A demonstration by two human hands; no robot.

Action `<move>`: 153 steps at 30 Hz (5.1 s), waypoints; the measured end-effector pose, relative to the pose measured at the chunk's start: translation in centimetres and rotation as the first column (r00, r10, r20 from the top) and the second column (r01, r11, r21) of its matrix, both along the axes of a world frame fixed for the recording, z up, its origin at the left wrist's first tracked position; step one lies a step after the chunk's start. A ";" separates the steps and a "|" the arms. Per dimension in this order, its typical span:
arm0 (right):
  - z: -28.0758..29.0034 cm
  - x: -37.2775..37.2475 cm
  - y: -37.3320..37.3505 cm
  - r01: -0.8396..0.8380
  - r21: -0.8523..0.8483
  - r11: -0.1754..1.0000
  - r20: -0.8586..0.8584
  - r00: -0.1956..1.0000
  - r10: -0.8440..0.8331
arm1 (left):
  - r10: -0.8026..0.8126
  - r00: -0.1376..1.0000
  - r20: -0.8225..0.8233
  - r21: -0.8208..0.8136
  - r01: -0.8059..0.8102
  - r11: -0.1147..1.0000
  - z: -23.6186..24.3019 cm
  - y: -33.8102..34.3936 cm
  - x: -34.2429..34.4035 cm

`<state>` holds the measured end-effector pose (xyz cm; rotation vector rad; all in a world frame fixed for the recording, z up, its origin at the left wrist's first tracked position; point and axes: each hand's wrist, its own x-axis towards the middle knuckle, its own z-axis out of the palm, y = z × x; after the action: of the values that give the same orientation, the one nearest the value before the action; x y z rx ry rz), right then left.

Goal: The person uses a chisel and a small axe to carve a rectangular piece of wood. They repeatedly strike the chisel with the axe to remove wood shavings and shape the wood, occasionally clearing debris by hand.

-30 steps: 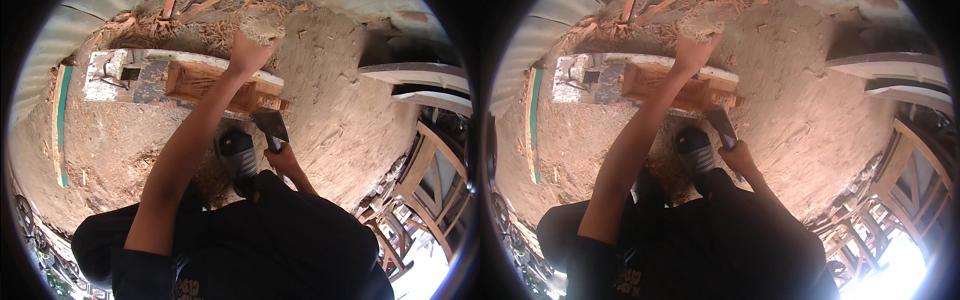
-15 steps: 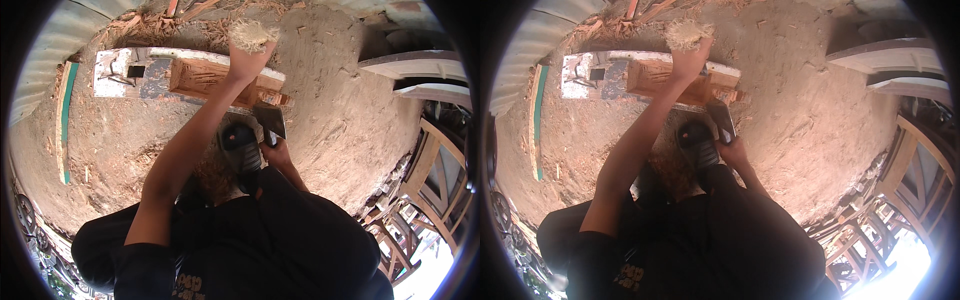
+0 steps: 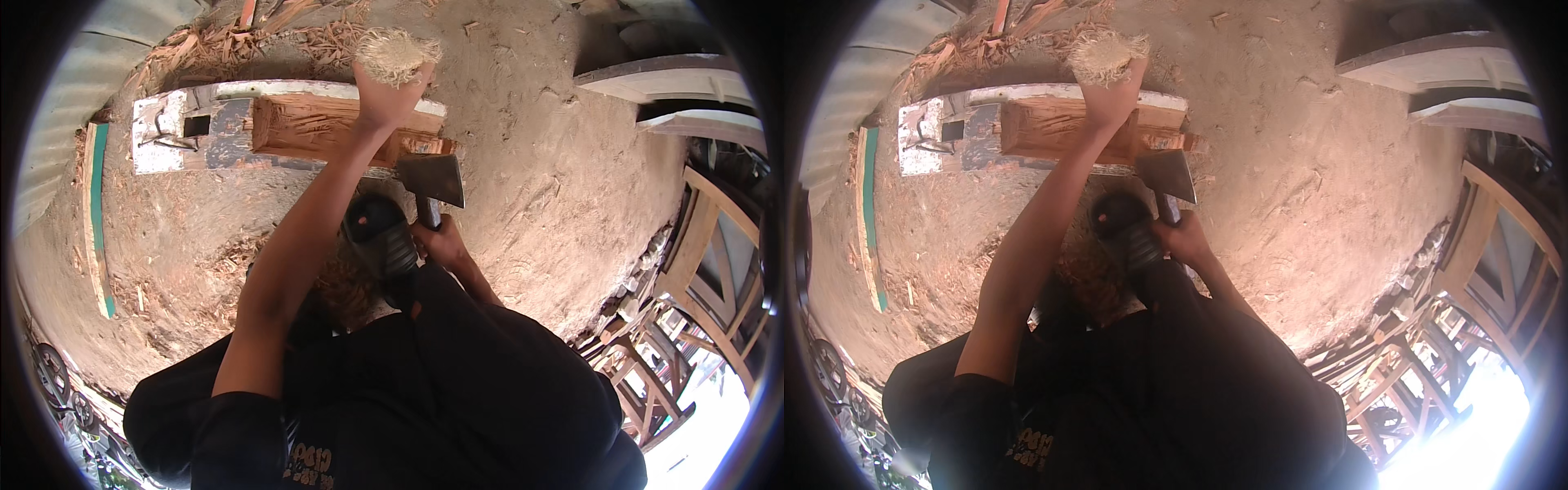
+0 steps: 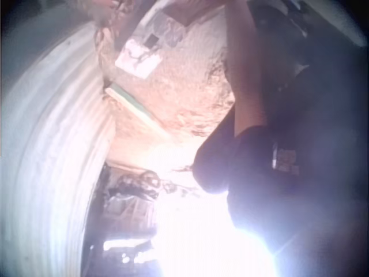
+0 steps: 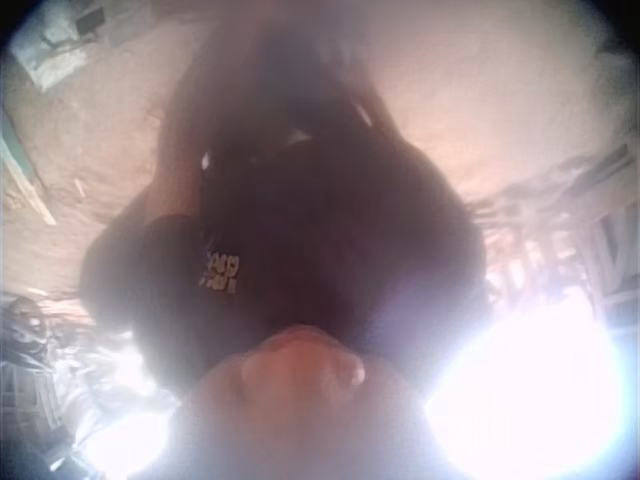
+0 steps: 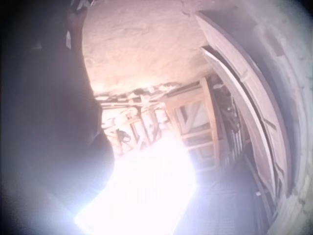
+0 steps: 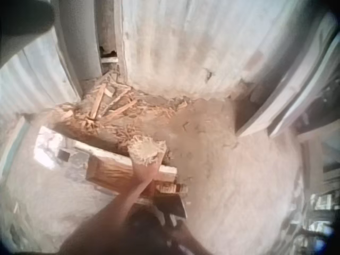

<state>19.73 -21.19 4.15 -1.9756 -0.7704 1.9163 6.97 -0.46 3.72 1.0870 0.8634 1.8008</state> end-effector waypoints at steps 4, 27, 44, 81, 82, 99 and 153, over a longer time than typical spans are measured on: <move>0.7 0.1 0.5 0.065 -0.014 0.998 -0.100 0.993 -0.067 | -0.016 0.995 -0.096 -0.058 0.010 0.998 0.2 0.3 0.0; 20.4 -0.8 14.4 -0.001 0.701 0.713 -0.059 0.996 0.060 | -0.143 0.886 -0.441 -0.312 -0.002 0.950 1.8 -0.2 0.1; 18.9 -0.3 13.3 -0.096 0.696 0.712 0.102 0.994 0.034 | -0.271 0.908 -0.319 -0.346 0.155 0.925 2.1 -0.6 0.0; 11.9 1.2 12.5 -0.455 0.555 0.696 0.668 0.743 -0.046 | -0.484 -0.480 -0.732 -0.498 -0.108 0.861 7.8 -3.8 -29.5; 12.9 -1.0 14.5 -0.360 0.695 0.622 0.532 0.840 -0.109 | -0.441 -0.481 -0.758 -0.447 -0.108 0.888 5.7 -4.5 -30.0; 7.0 -8.3 23.5 -0.671 0.719 0.180 0.692 0.666 -0.280 | -0.131 -0.143 -0.981 -0.141 0.066 0.988 -3.2 -2.2 -24.4; 10.9 2.2 19.7 -0.948 0.261 -0.181 0.964 0.248 0.096 | -0.247 -0.344 -0.906 -0.185 -0.203 0.961 -3.1 -3.4 -22.2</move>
<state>21.89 -1.52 15.08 -1.1760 -2.8014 0.0466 -15.26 -3.83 0.65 2.4089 1.9366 -0.0356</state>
